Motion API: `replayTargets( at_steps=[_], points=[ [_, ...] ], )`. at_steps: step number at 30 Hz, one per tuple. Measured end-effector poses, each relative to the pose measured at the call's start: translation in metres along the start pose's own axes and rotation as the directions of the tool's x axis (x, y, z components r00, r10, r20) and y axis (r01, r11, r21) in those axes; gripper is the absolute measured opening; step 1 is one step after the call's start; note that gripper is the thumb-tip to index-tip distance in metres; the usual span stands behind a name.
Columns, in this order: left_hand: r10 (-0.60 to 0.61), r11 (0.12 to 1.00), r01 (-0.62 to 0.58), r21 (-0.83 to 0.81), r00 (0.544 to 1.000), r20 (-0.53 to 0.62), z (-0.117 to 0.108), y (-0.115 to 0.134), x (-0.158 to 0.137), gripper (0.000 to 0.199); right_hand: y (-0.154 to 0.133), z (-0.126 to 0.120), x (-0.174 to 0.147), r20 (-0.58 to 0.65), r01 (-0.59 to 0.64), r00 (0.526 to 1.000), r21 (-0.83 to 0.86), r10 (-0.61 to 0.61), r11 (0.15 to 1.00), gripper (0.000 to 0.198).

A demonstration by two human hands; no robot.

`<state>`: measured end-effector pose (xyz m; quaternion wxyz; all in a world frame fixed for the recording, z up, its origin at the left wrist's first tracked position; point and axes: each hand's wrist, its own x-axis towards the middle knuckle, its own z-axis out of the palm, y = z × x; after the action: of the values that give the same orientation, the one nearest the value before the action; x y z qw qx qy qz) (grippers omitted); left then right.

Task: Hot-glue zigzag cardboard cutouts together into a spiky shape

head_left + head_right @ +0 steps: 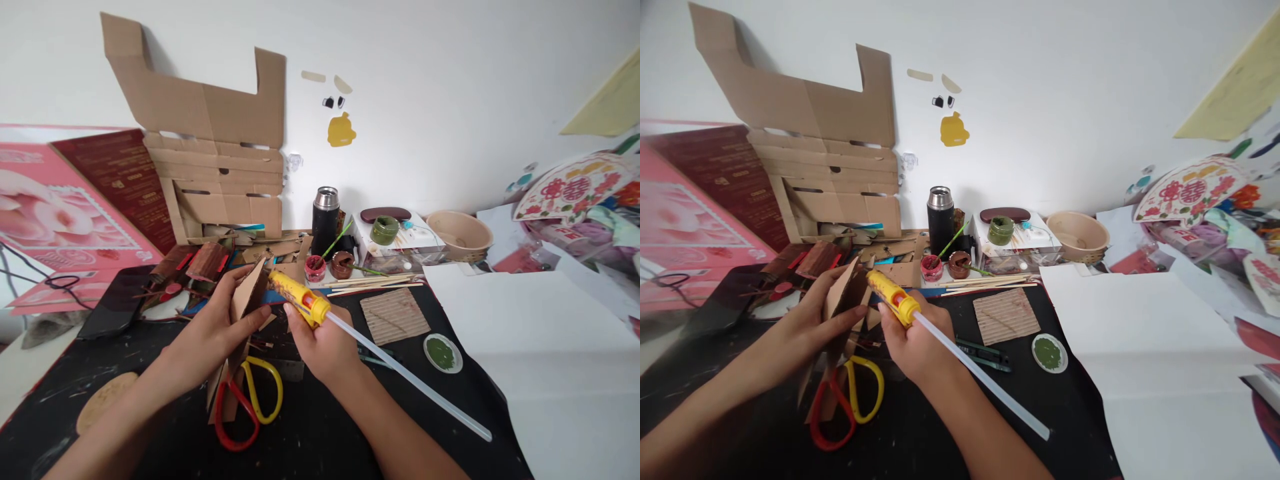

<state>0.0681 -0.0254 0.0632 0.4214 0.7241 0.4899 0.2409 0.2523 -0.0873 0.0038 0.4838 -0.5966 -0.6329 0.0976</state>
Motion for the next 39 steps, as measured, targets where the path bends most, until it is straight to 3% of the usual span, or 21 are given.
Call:
replayTargets(
  at_steps=[15, 19, 22, 24, 27, 30, 32, 35, 39],
  points=[
    [0.003, 1.0, -0.003, 0.005, 1.0, -0.006, -0.004, 0.0, 0.0, 0.075, 0.007, 0.004, 0.0, -0.09, -0.05, 0.994, 0.037, 0.053, 0.998, 0.034],
    [-0.013, 0.999, 0.006, -0.046, 0.988, -0.154, -0.024, 0.005, -0.001, 0.073, 0.013, 0.005, 0.002, -0.096, -0.099, 0.99, 0.083, 0.106, 0.992, 0.034],
    [-0.102, 0.975, 0.043, -0.22, 0.959, -0.263, -0.05, 0.014, -0.008, 0.077, 0.013, 0.004, 0.001, -0.055, -0.084, 0.995, 0.086, 0.089, 0.993, 0.035],
    [-0.163, 0.947, 0.052, -0.317, 0.927, -0.337, -0.068, 0.023, -0.018, 0.068, 0.009, 0.004, -0.002, 0.001, -0.054, 0.999, 0.084, 0.054, 0.995, 0.034],
    [-0.108, 0.926, -0.082, -0.37, 0.878, -0.466, -0.085, 0.039, -0.037, 0.053, -0.001, 0.008, -0.01, 0.097, 0.061, 0.993, 0.057, -0.066, 0.997, 0.03],
    [-0.03, 0.9, -0.218, -0.379, 0.835, -0.55, -0.092, 0.051, -0.053, 0.05, -0.01, 0.02, -0.02, 0.203, 0.189, 0.962, -0.009, -0.183, 0.982, 0.028],
    [-0.02, 0.887, -0.234, -0.397, 0.842, -0.539, -0.095, 0.054, -0.06, 0.055, -0.015, 0.031, -0.026, 0.279, 0.254, 0.931, -0.033, -0.235, 0.967, 0.025],
    [-0.016, 0.877, -0.243, -0.415, 0.848, -0.53, -0.101, 0.051, -0.064, 0.056, -0.025, 0.045, -0.032, 0.414, 0.42, 0.835, -0.057, -0.361, 0.906, 0.018],
    [0.05, 0.869, -0.29, -0.401, 0.857, -0.513, -0.111, 0.041, -0.064, 0.058, -0.048, 0.063, -0.029, 0.595, 0.512, 0.728, -0.142, -0.34, 0.847, 0.01]
  ],
)
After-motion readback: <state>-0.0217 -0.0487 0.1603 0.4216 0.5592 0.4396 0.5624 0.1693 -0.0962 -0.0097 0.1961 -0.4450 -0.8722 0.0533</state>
